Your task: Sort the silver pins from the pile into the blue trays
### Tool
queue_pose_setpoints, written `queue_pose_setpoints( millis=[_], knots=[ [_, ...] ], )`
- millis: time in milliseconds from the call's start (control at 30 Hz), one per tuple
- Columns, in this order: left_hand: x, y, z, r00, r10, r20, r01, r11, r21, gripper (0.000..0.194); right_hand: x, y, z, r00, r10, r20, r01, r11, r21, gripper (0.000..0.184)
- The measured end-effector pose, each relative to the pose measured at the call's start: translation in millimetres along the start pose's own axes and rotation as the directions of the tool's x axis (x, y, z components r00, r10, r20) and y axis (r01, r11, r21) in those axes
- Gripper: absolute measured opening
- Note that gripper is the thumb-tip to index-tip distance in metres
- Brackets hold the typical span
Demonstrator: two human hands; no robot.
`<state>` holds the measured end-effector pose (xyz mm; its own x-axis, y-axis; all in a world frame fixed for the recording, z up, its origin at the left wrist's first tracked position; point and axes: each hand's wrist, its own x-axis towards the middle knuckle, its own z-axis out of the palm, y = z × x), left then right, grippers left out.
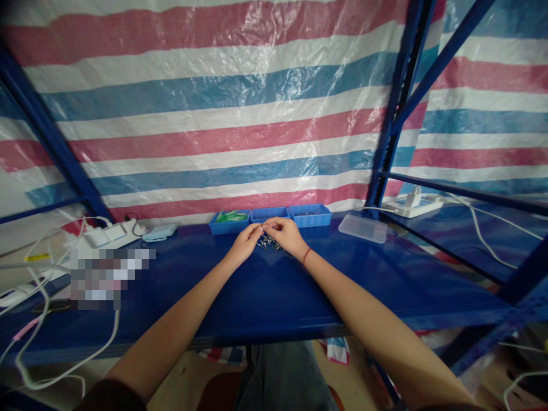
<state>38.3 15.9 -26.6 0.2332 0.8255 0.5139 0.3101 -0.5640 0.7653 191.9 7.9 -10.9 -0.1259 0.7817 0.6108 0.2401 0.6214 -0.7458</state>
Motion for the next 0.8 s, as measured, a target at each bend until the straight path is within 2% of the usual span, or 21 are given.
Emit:
queue_pose_setpoints(
  millis=[167, 367, 500, 633, 800],
  knots=[
    [1, -5, -0.6, 0.998, 0.055, 0.013, -0.055, 0.996, 0.068, 0.026, -1, -1, 0, 1.000, 0.009, -0.005, -0.009, 1.000, -0.007, 0.025],
    [1, -2, -0.7, 0.995, 0.091, -0.052, -0.088, 0.994, 0.059, 0.021, -2, -3, 2, 0.998, -0.015, -0.066, 0.010, 0.997, -0.072, 0.027],
    [0, 5, -1.0, 0.992, 0.069, -0.108, -0.065, 0.997, 0.039, 0.018, -2, -4, 2, 0.997, -0.018, -0.069, 0.011, 0.994, -0.104, 0.026],
    [0, 7, -2.5, 0.989, 0.054, -0.135, -0.050, 0.998, 0.038, 0.017, -1, -1, -1, 0.999, -0.031, -0.022, 0.027, 0.987, -0.159, 0.026],
    [-2, 8, -4.1, 0.987, 0.079, -0.140, -0.072, 0.996, 0.052, 0.019, -3, 2, -3, 0.996, -0.029, 0.090, 0.047, 0.978, -0.205, 0.028]
  ],
)
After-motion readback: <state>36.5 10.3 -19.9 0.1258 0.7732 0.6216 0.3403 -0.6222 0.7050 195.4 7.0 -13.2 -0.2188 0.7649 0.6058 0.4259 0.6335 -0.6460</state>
